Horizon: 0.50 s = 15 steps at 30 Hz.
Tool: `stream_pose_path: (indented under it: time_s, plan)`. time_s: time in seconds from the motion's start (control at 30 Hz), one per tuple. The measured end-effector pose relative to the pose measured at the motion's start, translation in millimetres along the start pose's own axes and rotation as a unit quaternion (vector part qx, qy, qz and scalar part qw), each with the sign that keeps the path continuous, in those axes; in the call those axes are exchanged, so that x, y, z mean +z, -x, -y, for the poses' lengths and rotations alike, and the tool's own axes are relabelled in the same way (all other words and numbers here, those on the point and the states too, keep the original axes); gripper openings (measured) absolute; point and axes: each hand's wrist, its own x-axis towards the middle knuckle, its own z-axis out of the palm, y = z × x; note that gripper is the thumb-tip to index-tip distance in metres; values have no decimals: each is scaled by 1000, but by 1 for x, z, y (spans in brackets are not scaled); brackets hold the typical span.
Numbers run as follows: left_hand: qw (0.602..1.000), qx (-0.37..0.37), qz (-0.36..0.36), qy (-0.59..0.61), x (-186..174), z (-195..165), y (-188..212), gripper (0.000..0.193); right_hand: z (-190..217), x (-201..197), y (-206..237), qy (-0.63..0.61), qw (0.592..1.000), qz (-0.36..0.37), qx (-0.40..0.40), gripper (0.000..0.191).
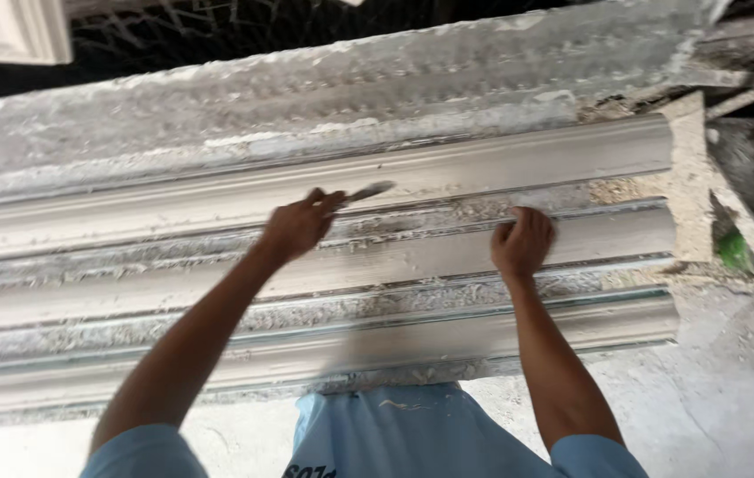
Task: The person scrapes residual plaster from the grooves of a long cornice mold using a small scraper, working along each cavity section by section. They then brush loose plaster dust out of the mold with a green brush and lift the finished molded cornice strip out of the mold.
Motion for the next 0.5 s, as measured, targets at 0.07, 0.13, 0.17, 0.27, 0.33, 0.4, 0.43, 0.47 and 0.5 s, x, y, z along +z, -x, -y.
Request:
stream_pose_path:
  time_s: [0.07, 0.13, 0.17, 0.27, 0.33, 0.4, 0.43, 0.47, 0.5]
  plan:
    - [1000, -16, -4, 3, -8, 42, 48, 45, 0, 4, 1, 12, 1000, -3, -12, 27]
    - [998, -50, 40, 21, -6, 68, 83, 40, 1, 6, 1, 23, 1000, -1, -19, 25]
    - [996, -71, 52, 34, -2, 77, 96, 42, 2, 6, 1, 27, 999, 4, -20, 25]
    - [985, -125, 87, 76, 4, 104, 126, 42, 5, 0, 8, -17, 999, 21, -29, 22]
    - [977, -152, 110, 105, 3, 124, 137, 36, 13, -8, 23, -46, 998, 16, -41, 22]
    - [987, -98, 75, 107, 2, 136, 139, 32, 27, -17, 39, -58, 996, -16, -64, 24]
    - [990, -70, 57, 109, 4, 135, 133, 31, 36, -19, 48, -105, 994, -10, -14, 22]
    - [988, -82, 78, 105, 6, 130, 125, 33, 47, -21, 59, -152, 988, -2, 36, 21]
    - [985, -96, 99, 101, 11, 117, 112, 36, 60, -20, 68, -200, 976, 6, 85, 20]
